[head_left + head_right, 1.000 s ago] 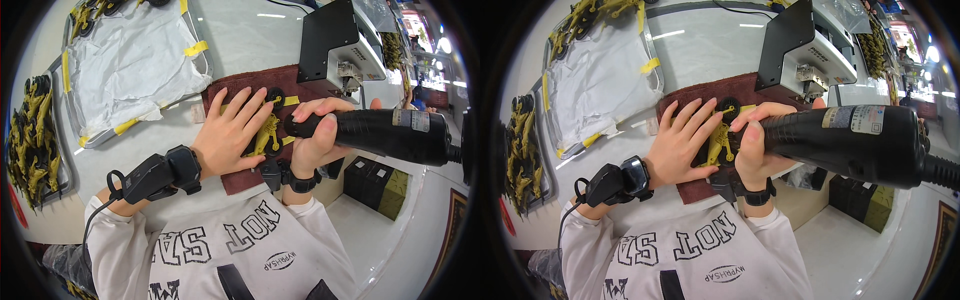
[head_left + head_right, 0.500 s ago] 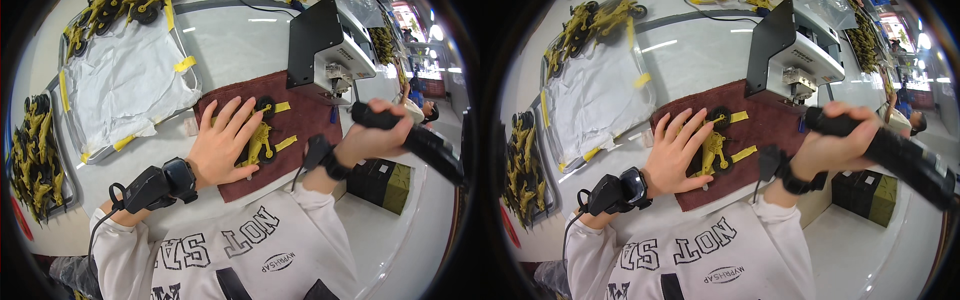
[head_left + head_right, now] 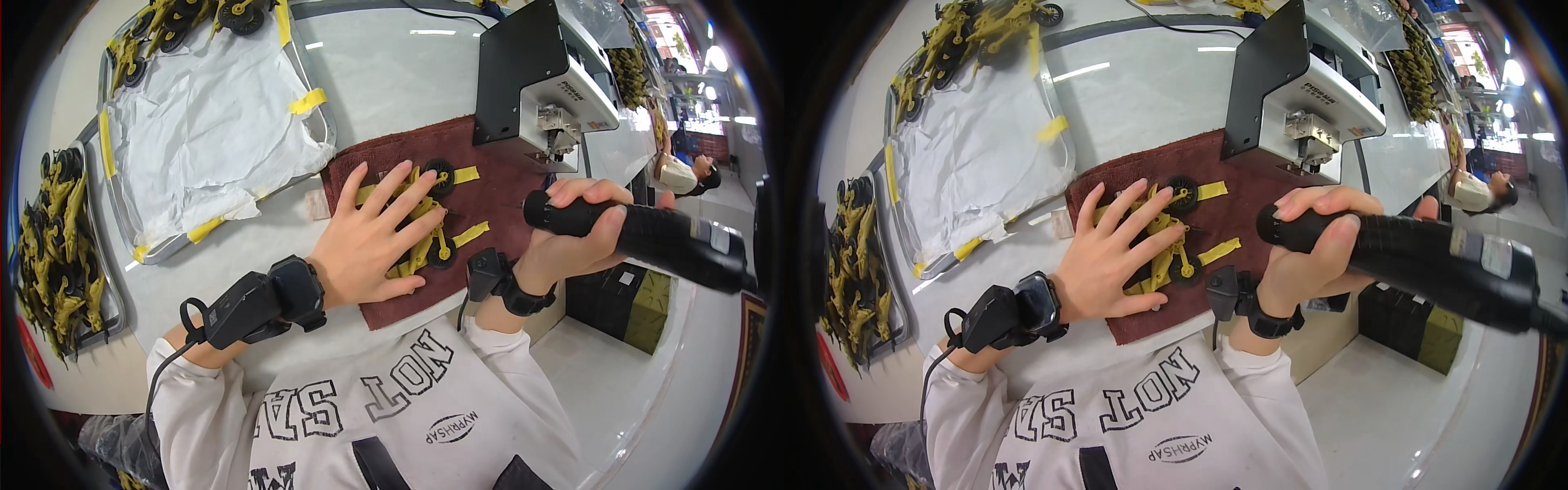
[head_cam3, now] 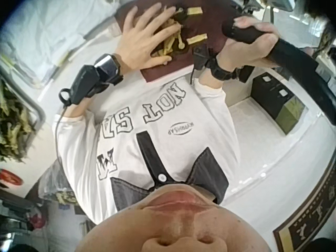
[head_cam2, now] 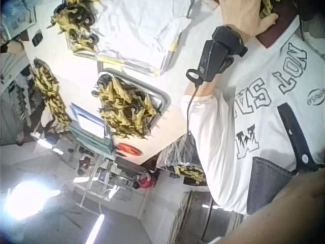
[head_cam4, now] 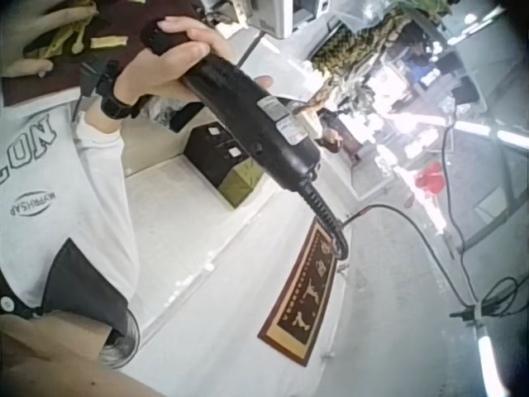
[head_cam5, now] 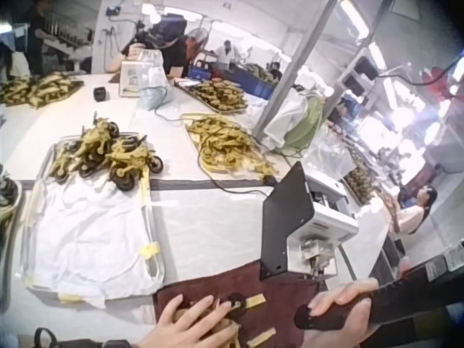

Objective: The recorder uses an electric screwdriver to assemble small plastic toy motorcycle components at a manufacturing workstation.

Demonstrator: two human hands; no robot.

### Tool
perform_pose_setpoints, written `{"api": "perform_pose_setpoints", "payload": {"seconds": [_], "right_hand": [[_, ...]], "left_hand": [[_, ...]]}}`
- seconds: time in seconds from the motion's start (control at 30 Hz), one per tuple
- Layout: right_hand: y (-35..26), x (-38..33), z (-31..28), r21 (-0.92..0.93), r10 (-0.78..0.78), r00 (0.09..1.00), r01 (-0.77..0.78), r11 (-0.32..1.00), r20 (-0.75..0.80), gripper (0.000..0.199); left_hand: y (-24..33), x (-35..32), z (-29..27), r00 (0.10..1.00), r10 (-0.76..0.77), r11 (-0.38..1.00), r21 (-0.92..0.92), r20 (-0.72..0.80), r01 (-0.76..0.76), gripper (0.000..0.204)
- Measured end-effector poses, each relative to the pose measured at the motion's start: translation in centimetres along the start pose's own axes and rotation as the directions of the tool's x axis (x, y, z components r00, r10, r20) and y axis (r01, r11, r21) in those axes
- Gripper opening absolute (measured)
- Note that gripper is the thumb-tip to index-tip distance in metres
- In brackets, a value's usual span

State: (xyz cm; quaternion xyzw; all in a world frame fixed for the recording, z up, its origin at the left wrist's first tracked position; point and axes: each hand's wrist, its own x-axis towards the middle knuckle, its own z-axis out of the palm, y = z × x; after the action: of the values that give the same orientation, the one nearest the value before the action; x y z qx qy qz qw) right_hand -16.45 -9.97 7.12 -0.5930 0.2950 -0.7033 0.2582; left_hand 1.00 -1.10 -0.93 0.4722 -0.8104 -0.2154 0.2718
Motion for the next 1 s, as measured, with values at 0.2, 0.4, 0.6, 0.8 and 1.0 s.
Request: {"api": "perform_pose_setpoints", "payload": {"seconds": [0.2,0.4,0.6,0.8,1.0], "right_hand": [[1.7,5.1,-0.8,-0.161,-0.240,0.943,0.206,0.965,-0.230,0.060],[3.9,7.2,-1.0,-0.180,-0.237,0.963,0.212,0.961,-0.131,0.050],[-0.2,1.6,0.1,-0.049,0.069,0.998,-0.069,0.996,0.007,0.065],[-1.4,-2.3,3.3,0.111,-0.042,0.983,0.022,0.994,0.178,0.066],[-0.6,-3.7,5.1,0.103,0.019,0.976,-0.042,0.994,0.217,0.072]], "left_hand": [[0.0,-0.3,0.2,1.000,-0.018,1.000,-0.021,-0.009,0.018,0.072],[0.1,-0.3,0.3,1.000,-0.012,1.000,-0.018,-0.011,0.011,0.072],[-0.1,-0.2,0.4,1.000,-0.006,1.000,0.010,-0.024,0.006,0.073],[0.0,-0.2,0.4,1.000,0.001,1.000,0.007,-0.014,-0.001,0.073],[-0.1,-0.3,0.2,1.000,0.010,1.000,0.012,-0.017,-0.009,0.077]]}}
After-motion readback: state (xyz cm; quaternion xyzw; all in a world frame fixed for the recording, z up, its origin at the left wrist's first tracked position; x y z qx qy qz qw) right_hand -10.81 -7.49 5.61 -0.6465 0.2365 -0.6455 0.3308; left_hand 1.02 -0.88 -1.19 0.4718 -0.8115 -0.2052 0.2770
